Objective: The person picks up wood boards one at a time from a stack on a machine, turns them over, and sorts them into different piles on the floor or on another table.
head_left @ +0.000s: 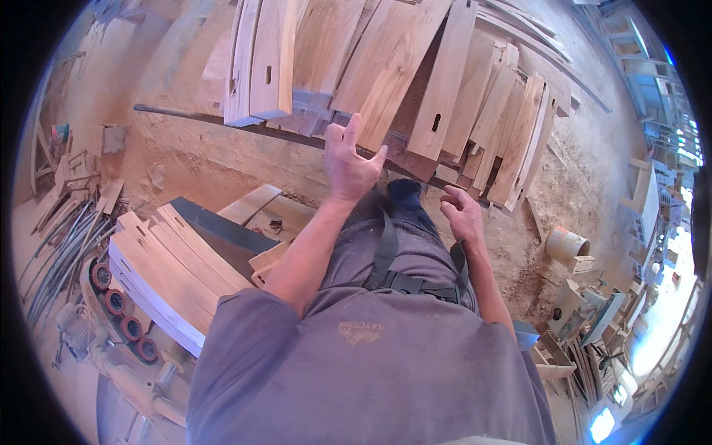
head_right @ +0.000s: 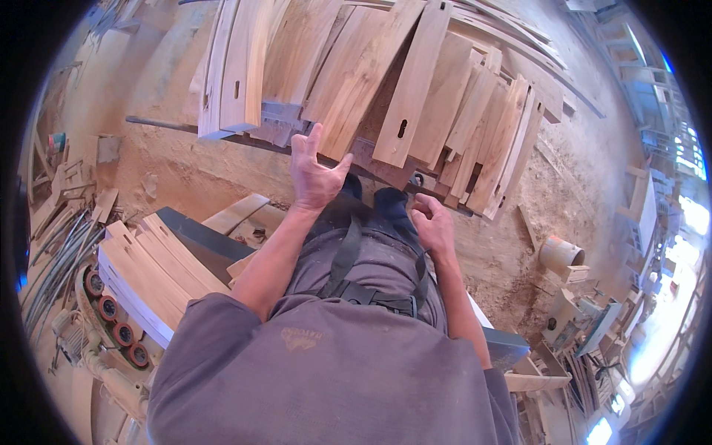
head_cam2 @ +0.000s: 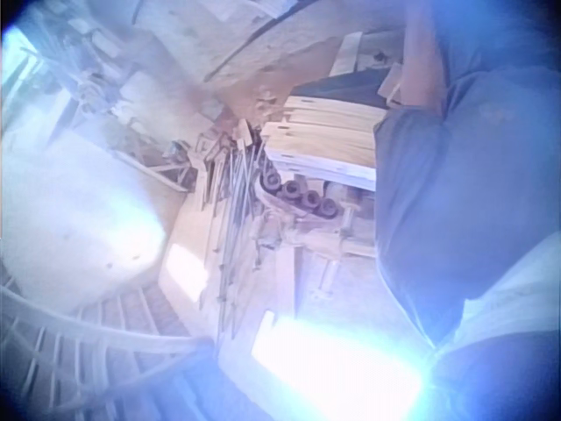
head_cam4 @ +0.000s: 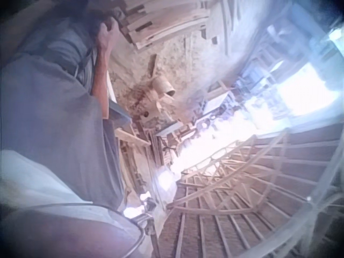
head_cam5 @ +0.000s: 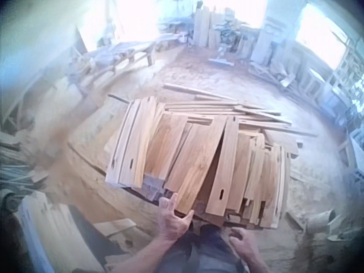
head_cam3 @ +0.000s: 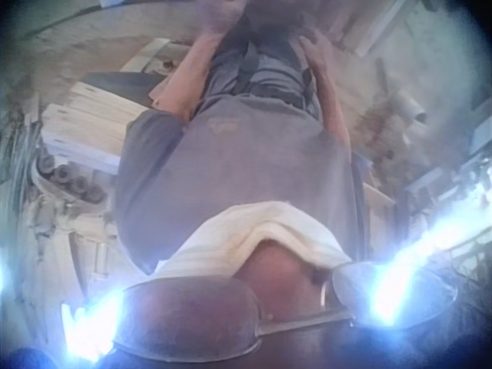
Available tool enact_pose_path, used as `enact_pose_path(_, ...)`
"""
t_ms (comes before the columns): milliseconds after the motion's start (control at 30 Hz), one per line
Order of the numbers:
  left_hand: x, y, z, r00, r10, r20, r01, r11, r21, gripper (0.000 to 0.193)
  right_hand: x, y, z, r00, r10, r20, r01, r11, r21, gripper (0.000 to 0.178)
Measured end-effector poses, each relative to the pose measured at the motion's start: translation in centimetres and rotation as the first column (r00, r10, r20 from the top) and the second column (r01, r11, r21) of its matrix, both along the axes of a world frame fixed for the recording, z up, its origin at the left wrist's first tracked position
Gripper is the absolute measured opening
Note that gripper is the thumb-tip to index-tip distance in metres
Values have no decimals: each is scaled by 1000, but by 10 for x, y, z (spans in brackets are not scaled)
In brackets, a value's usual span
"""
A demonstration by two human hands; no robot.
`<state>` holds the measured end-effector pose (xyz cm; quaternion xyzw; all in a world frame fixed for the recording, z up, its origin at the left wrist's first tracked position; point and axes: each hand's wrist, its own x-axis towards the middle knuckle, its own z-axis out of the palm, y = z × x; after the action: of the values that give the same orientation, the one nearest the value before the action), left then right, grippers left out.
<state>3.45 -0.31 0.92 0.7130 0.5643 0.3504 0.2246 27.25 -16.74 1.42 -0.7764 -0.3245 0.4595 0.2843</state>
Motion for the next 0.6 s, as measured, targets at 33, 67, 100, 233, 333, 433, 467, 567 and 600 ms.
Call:
enact_pose_path(33,-3,-1,-10,1000,-20,22,20,1000,-11,87,0,0,-1,1000,20,18,-20,1000,6,44)
enact_pose_path(67,-4,-2,-17,999,-20,31,19,1000,6,89,-1,0,-1,1000,17,13,-17,1000,-4,44)
enact_pose_path(100,-5,-2,-22,999,-17,38,16,1000,24,92,-2,2,-2,1000,17,6,-17,1000,-13,44)
enact_pose_path(233,-5,-8,-32,990,58,131,-50,997,-66,101,-9,14,5,999,40,32,-39,999,-15,44)
enact_pose_path(333,-10,-17,-40,986,38,159,-24,995,-93,106,-11,16,10,988,125,88,-119,990,-78,47)
enact_pose_path(433,-10,-12,-55,658,351,666,151,805,-573,75,-16,20,14,980,151,128,-139,985,-98,47)
enact_pose_path(467,-11,-9,-61,416,537,734,333,661,-673,67,-17,21,17,976,162,143,-147,983,-109,46)
enact_pose_path(567,-11,0,-51,334,555,762,416,638,-648,54,-17,20,14,979,156,130,-141,983,-116,47)
enact_pose_path(600,-9,1,-49,336,556,760,393,651,-650,57,-18,20,15,979,156,131,-140,982,-124,47)
